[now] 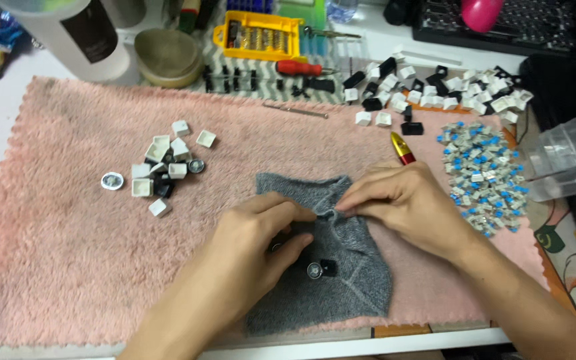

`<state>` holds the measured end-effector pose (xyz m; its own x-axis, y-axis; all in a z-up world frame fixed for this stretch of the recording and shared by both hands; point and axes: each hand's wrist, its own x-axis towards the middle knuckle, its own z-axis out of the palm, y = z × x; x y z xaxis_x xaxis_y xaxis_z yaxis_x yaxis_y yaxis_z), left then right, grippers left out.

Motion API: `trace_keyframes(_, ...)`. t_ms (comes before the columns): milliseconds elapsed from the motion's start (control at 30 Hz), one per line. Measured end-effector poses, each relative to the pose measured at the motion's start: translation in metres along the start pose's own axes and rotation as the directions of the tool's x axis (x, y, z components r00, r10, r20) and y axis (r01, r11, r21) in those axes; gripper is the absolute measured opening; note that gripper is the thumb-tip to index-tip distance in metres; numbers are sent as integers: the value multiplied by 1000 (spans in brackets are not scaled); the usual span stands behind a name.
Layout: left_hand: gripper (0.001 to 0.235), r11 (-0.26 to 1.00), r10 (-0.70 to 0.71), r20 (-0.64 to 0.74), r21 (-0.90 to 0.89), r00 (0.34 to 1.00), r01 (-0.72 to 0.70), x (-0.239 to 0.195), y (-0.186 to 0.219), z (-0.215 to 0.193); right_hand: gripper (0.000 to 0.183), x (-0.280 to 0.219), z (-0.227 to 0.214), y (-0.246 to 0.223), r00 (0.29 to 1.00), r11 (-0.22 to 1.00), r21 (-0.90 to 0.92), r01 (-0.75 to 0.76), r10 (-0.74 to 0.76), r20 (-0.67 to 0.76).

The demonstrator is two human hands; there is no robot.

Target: The person uses a red-handled brush to clean small black and white keyboard switch components on a gray cloth. They pick up each switch, brush it, and place it back on the cloth, repeating this process for multiple switches.

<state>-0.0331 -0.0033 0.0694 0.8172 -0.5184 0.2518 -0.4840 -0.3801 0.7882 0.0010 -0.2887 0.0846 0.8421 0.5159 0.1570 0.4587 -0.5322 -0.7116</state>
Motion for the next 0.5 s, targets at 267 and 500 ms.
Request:
trace_keyframes(267, 18, 977, -203, 74, 73, 976, 198, 40, 1, 39, 25, -39, -6, 0, 922, 951, -117, -286, 240, -304)
trace_keyframes(500, 22, 999, -25, 119, 22, 993, 23, 68, -1, 36, 25, -80, -25, -2, 879, 923, -299, -242, 78, -470)
